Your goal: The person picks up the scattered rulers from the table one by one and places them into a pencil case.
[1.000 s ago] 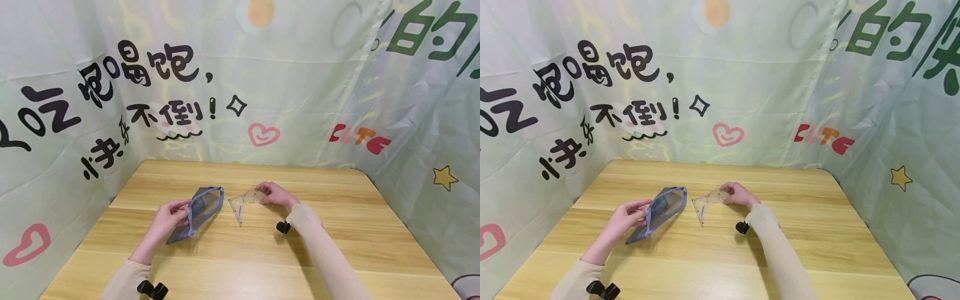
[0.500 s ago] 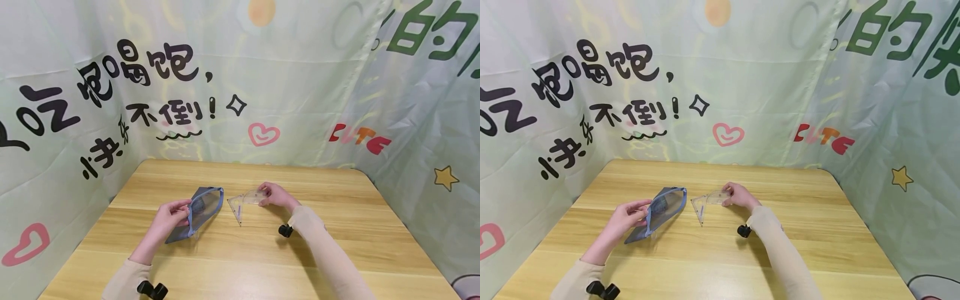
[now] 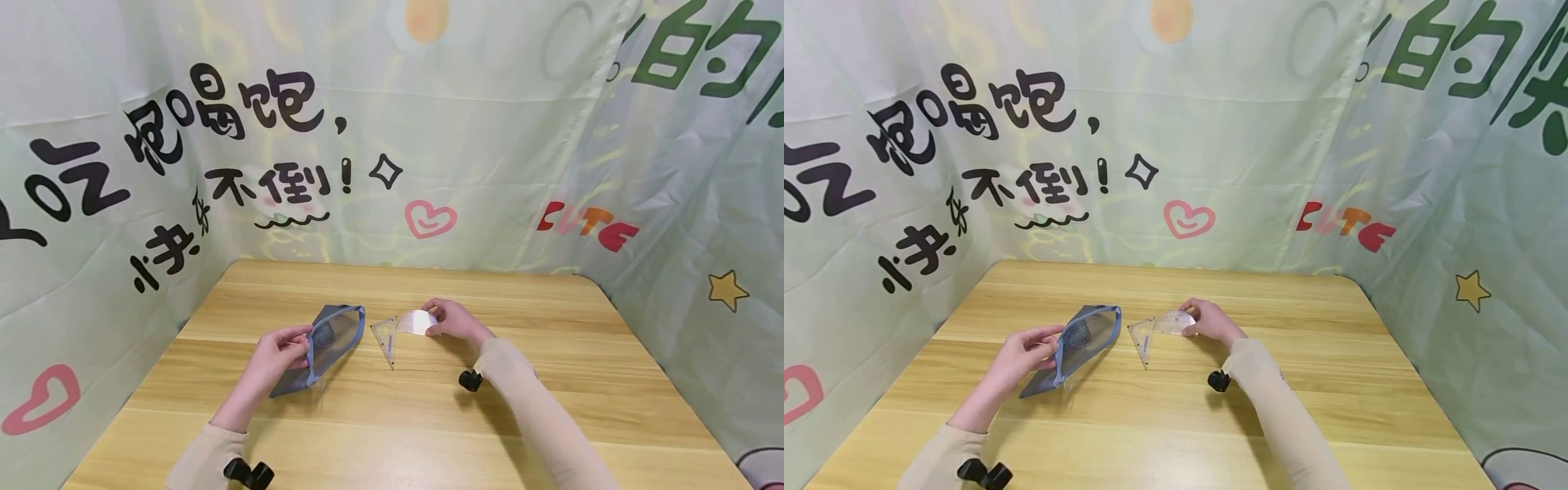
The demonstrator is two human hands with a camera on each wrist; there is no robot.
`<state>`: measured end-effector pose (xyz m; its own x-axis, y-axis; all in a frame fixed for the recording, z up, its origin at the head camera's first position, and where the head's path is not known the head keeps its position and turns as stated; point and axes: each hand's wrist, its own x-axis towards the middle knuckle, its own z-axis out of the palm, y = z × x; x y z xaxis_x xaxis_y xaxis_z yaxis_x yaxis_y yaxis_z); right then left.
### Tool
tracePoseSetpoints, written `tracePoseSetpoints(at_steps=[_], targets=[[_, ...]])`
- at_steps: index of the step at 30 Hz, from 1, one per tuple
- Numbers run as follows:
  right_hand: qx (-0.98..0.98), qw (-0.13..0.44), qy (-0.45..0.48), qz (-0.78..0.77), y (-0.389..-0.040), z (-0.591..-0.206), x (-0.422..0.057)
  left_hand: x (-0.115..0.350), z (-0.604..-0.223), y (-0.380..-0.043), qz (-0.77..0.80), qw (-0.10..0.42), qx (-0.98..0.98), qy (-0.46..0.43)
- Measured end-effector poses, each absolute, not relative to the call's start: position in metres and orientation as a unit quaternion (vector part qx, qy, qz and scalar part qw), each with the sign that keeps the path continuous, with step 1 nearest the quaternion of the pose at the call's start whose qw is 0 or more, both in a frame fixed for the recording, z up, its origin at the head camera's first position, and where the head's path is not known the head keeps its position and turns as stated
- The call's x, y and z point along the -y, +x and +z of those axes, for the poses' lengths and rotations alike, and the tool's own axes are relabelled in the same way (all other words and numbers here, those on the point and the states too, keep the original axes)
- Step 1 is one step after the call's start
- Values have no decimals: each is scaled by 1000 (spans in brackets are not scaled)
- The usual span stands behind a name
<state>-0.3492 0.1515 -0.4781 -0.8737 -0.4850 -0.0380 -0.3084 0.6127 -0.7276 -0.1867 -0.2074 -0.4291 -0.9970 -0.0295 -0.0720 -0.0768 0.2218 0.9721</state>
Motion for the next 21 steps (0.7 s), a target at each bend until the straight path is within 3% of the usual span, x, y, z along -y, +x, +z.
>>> tracePoseSetpoints(at_steps=[21], targets=[[-920, 71, -225, -312, -339, -470, -155, 206, -430, -186, 619, 23, -784, -26]])
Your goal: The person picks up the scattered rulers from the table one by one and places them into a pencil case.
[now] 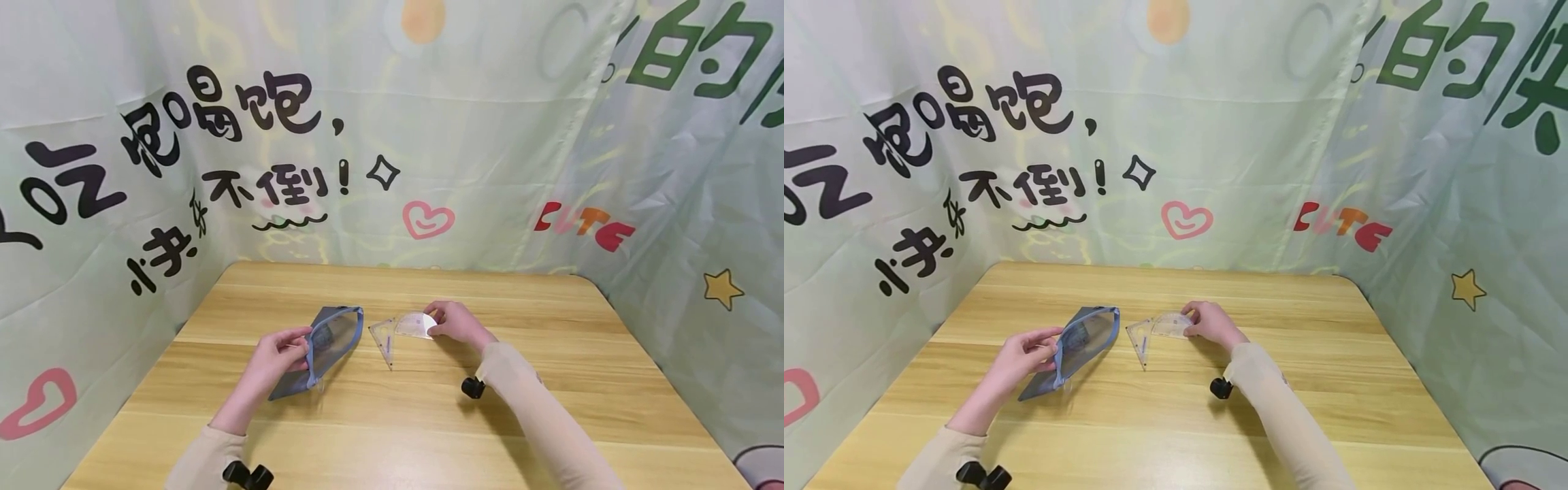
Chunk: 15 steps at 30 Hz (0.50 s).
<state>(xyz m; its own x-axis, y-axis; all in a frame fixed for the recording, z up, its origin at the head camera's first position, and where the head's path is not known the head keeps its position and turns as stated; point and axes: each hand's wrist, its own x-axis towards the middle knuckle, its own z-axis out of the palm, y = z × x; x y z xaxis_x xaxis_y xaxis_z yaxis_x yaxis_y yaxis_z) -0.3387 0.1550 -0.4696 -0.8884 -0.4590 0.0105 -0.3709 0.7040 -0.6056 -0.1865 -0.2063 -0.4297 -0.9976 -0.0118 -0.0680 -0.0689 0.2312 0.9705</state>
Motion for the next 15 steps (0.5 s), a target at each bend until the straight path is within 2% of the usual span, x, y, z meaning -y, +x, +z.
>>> tracePoseSetpoints(at_steps=[15], targets=[[-907, 91, -207, -356, -334, -469, -157, 205, -430, -186, 625, 23, -780, -31]])
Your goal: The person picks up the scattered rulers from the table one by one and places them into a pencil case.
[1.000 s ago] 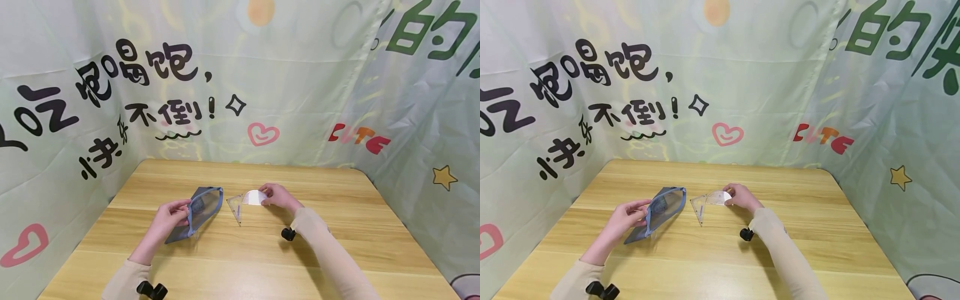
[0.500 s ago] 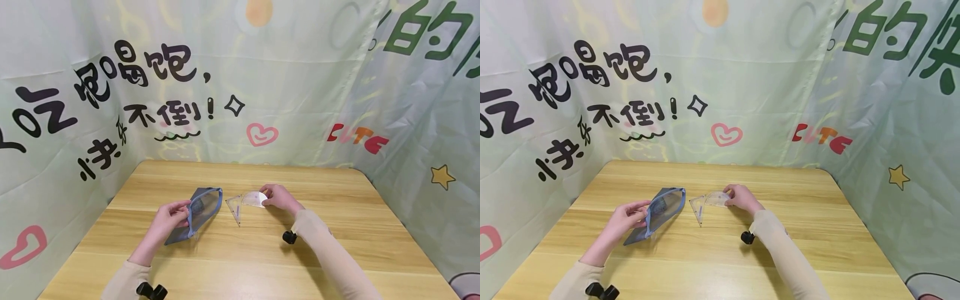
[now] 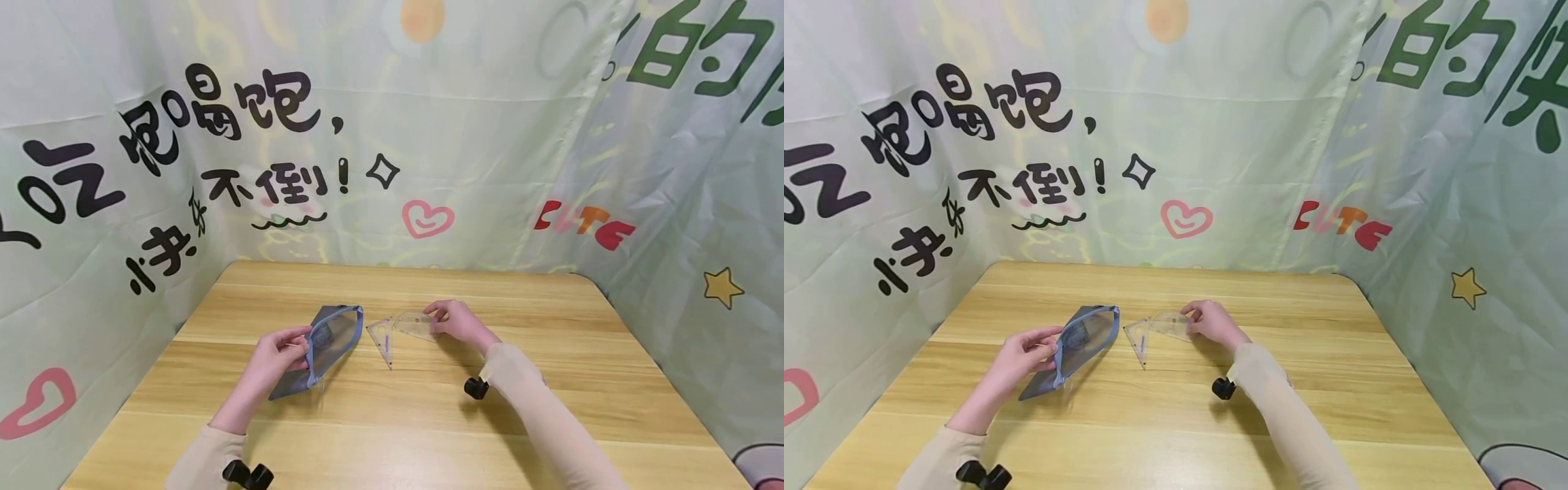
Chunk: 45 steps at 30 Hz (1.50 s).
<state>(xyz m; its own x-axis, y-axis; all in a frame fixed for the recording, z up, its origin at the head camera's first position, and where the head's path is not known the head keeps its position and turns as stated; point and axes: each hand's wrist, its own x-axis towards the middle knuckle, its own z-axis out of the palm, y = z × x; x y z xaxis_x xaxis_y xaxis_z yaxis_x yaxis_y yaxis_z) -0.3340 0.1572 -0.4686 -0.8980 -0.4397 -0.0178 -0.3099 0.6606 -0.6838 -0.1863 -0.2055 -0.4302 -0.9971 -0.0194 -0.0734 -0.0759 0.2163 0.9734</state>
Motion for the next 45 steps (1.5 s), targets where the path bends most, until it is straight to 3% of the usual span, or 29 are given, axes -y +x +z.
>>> tracePoseSetpoints(at_steps=[45], targets=[[-823, 152, -138, -529, -310, -450, -134, 200, -425, -184, 638, 21, -768, -46]])
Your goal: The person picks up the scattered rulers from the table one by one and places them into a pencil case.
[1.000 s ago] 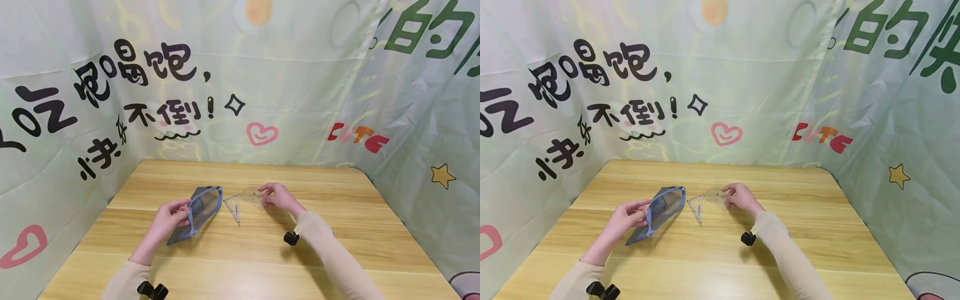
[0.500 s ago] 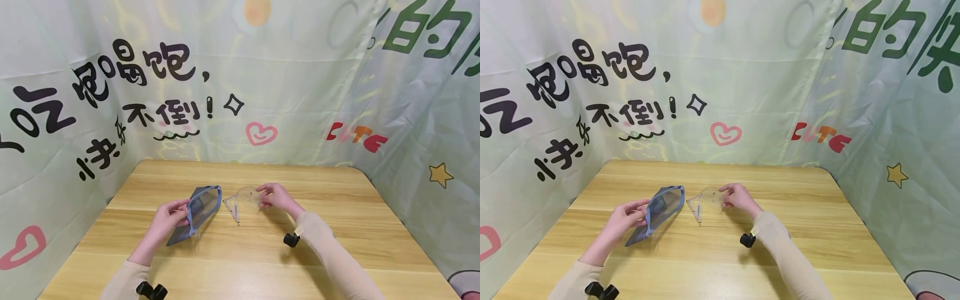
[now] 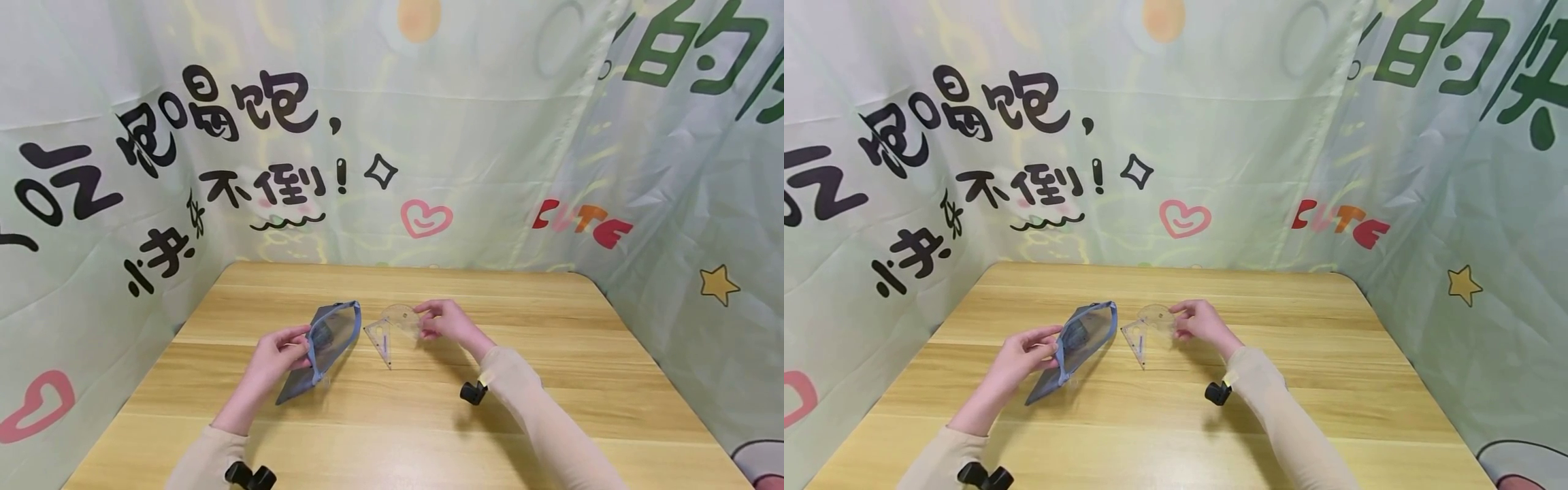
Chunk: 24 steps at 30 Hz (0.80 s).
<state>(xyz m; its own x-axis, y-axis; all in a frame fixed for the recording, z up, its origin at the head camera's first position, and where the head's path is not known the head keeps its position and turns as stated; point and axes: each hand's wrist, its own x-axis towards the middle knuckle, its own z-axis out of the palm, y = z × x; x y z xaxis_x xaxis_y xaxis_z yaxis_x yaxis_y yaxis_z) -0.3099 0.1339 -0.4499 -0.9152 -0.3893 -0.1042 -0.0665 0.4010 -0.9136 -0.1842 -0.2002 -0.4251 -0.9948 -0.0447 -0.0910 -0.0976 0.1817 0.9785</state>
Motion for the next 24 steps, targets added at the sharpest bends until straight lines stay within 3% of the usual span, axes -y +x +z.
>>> tracePoseSetpoints(at_steps=[24], targets=[[-800, 175, -130, -559, -308, -443, -121, 193, -426, -184, 646, 21, -762, -44]])
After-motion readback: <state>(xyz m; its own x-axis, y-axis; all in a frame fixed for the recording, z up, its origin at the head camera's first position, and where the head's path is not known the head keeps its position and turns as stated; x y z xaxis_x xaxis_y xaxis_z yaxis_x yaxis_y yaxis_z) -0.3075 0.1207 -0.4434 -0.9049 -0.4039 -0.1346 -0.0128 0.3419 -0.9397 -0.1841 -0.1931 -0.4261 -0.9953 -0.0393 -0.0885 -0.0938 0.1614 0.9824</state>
